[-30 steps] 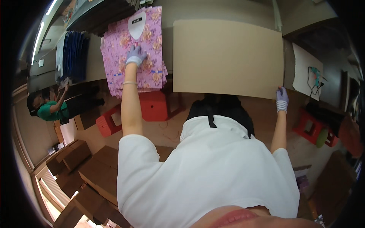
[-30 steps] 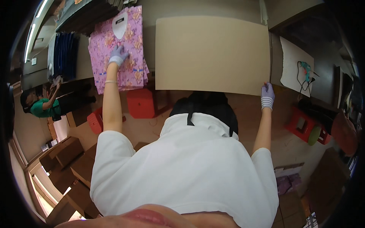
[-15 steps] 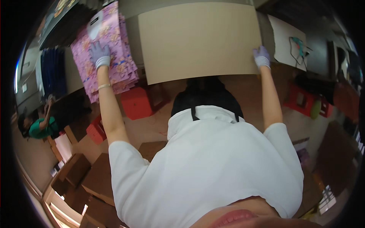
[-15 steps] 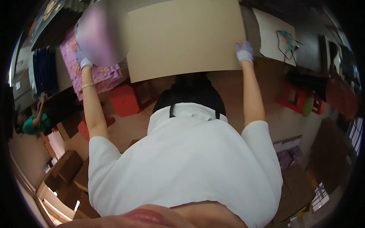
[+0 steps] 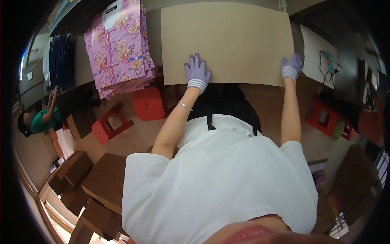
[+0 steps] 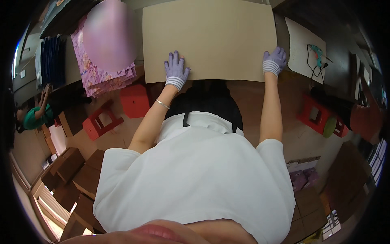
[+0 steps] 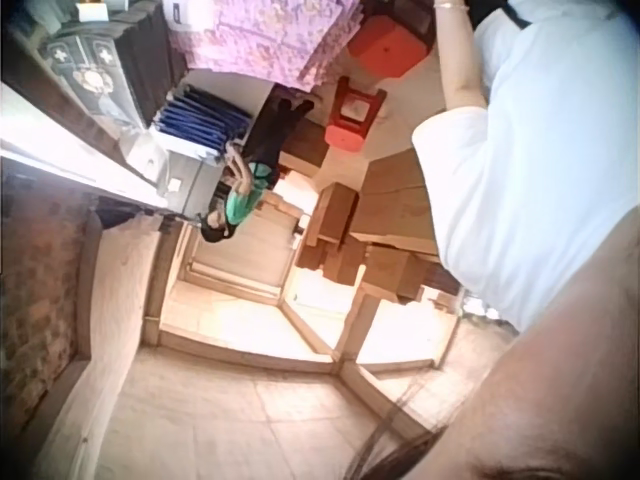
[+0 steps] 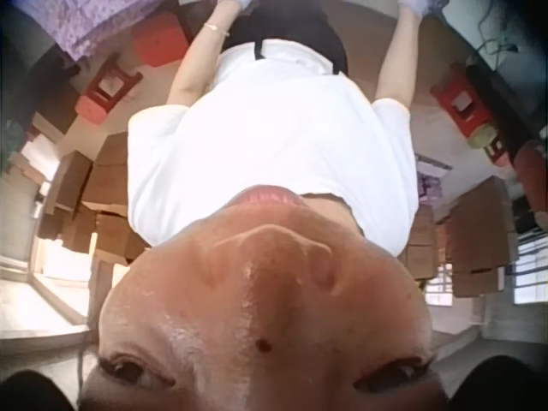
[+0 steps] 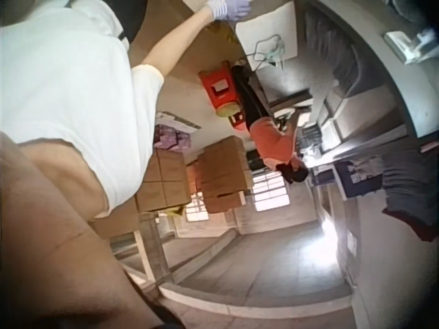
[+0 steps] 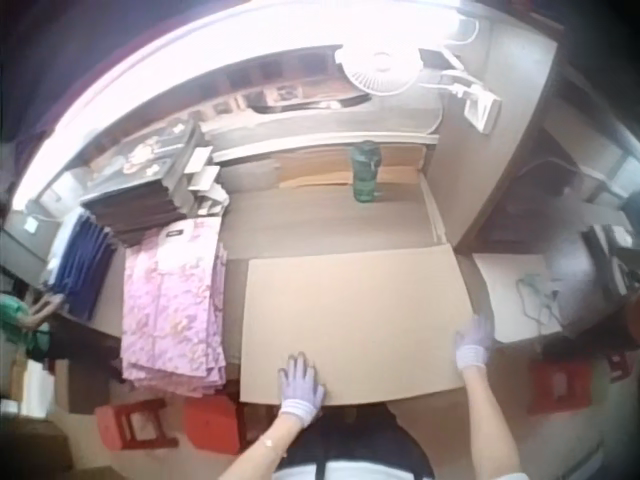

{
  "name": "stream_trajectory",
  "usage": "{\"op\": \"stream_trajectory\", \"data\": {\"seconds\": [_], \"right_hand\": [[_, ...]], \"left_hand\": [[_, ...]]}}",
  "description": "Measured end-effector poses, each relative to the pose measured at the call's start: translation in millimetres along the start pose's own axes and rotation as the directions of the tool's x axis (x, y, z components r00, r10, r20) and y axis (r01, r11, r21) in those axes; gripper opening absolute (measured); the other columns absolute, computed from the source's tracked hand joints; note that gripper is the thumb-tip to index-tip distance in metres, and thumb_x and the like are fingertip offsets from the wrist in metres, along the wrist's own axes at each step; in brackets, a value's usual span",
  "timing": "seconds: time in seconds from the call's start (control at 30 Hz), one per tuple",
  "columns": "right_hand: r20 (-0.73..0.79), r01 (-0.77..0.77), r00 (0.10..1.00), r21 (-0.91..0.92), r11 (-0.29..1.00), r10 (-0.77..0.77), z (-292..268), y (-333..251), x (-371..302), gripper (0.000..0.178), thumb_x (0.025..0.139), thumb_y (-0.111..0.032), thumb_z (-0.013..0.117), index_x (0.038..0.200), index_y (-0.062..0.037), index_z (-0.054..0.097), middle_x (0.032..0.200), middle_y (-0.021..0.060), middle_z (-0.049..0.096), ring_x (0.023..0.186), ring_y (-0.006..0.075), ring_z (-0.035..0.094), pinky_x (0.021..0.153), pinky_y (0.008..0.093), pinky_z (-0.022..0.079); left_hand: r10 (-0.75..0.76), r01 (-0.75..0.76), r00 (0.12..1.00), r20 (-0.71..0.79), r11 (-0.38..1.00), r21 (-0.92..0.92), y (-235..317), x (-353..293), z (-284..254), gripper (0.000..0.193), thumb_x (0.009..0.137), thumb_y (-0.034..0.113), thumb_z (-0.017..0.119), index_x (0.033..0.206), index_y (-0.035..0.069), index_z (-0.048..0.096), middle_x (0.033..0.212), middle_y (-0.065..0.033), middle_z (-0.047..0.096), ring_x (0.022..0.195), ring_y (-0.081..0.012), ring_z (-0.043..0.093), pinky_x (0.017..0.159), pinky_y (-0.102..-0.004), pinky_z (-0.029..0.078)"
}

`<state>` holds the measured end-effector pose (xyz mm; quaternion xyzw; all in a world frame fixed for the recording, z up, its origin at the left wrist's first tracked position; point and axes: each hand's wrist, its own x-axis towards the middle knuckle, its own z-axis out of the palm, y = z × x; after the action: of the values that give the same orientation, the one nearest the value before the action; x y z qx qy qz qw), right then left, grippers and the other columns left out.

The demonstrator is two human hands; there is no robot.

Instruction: The person folds a pink floral blouse on a cardboard sheet, aligning the edges and smoothing the fabric. They repeat this process for multiple identical blouses, stacking the finished items on the left side of the table.

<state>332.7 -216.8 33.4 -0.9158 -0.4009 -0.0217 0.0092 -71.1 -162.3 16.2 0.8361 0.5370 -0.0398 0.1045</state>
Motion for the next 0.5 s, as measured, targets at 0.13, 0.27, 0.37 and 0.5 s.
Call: {"op": "stream_trajectory", "data": {"seconds": [0.13, 0.27, 0.37, 0.5], "right_hand": [[-0.248, 0.218, 0.961, 0.410, 0.886, -0.122, -71.8, -18.3, -21.5, 0.034, 0.085, -0.015, 0.063, 0.117, -0.0052, 0.059, 0.117, 0.0127, 0.065, 0.111, 0.0265, 0.061, 0.094, 0.0374, 0.048], [-0.346, 0.319, 0.931, 0.624, 0.714, -0.113, -136.9, -40.8, -65.3, 0.020, 0.086, -0.008, 0.065, 0.106, -0.0035, 0.064, 0.103, 0.0124, 0.069, 0.092, 0.0226, 0.070, 0.079, 0.0316, 0.054], [-0.375, 0.305, 0.924, 0.838, 0.453, 0.073, -140.9, 17.7, -61.2, 0.021, 0.089, -0.001, 0.062, 0.109, -0.0043, 0.066, 0.104, 0.0083, 0.070, 0.092, 0.0222, 0.069, 0.080, 0.0302, 0.055], [-0.190, 0.106, 0.965, 0.913, 0.393, 0.181, -151.0, 118.4, -39.8, 0.025, 0.099, -0.019, 0.056, 0.111, 0.0016, 0.062, 0.099, 0.0092, 0.066, 0.092, 0.0174, 0.060, 0.090, 0.0320, 0.049]], "left_hand": [[0.005, 0.002, 0.995, 0.098, 0.997, -0.073, -13.8, 5.0, -14.2, 0.056, 0.086, 0.035, 0.062, 0.135, 0.011, 0.053, 0.157, -0.0164, 0.022, 0.145, -0.0399, 0.017, 0.113, -0.0595, 0.021], [-0.014, 0.030, 0.970, 0.243, 0.998, -0.062, -18.3, 7.7, -23.6, 0.064, 0.086, 0.039, 0.060, 0.142, 0.011, 0.046, 0.159, -0.0152, 0.016, 0.147, -0.0387, 0.012, 0.114, -0.0609, 0.019], [-0.162, 0.170, 0.985, 0.051, 0.955, -0.241, -27.5, 14.1, -30.5, 0.073, 0.084, 0.035, 0.066, 0.145, 0.006, 0.038, 0.157, -0.0203, 0.021, 0.145, -0.0404, 0.018, 0.116, -0.0550, 0.021], [-0.462, 0.130, 0.800, -0.384, 0.757, -0.640, -83.1, 25.8, -57.9, 0.082, 0.081, 0.023, 0.074, 0.144, -0.007, 0.030, 0.148, -0.0305, 0.034, 0.141, -0.0381, 0.031, 0.117, -0.0388, 0.024]]}}
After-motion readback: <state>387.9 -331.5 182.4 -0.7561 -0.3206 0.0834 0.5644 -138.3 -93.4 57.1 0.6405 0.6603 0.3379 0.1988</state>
